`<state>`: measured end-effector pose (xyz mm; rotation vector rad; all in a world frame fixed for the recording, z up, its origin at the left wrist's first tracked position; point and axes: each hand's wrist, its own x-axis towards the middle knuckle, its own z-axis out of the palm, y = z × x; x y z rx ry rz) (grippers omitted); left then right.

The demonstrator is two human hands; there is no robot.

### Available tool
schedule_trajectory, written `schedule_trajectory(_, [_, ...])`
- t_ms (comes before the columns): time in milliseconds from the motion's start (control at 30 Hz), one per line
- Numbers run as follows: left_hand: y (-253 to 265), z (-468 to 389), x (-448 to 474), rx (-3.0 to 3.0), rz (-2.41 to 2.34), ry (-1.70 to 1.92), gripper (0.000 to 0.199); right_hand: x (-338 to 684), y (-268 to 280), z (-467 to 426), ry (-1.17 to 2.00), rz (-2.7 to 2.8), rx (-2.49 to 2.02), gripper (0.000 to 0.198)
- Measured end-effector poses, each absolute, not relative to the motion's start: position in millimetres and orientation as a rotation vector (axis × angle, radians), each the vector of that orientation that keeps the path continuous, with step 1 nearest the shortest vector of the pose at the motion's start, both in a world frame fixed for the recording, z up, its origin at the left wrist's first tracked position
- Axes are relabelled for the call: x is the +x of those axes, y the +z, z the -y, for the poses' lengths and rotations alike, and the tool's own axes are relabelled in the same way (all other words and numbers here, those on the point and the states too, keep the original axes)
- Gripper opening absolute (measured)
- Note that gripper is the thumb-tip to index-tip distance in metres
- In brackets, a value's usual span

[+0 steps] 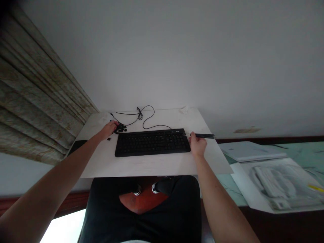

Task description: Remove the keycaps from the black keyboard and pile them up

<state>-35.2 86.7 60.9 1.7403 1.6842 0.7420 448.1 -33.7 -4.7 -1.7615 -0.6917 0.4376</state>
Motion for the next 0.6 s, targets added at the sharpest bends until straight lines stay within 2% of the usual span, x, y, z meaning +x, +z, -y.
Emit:
schedule_trajectory(167, [60, -78, -70, 2.01, -1.776, 0.558, 0.037, 448, -4, 34, 0.417, 0.709, -1.769, 0.045])
schedule_trajectory(333, [51, -67, -68, 2.3, -1.827, 0.428, 0.041, 446, 1, 35, 0.413, 0.687, -1.743, 0.044])
schedule_trajectory(600, [37, -58, -50, 2.251, -1.972, 0.568, 0.049, 449, 1, 36, 0.421, 0.689, -1.757, 0.043])
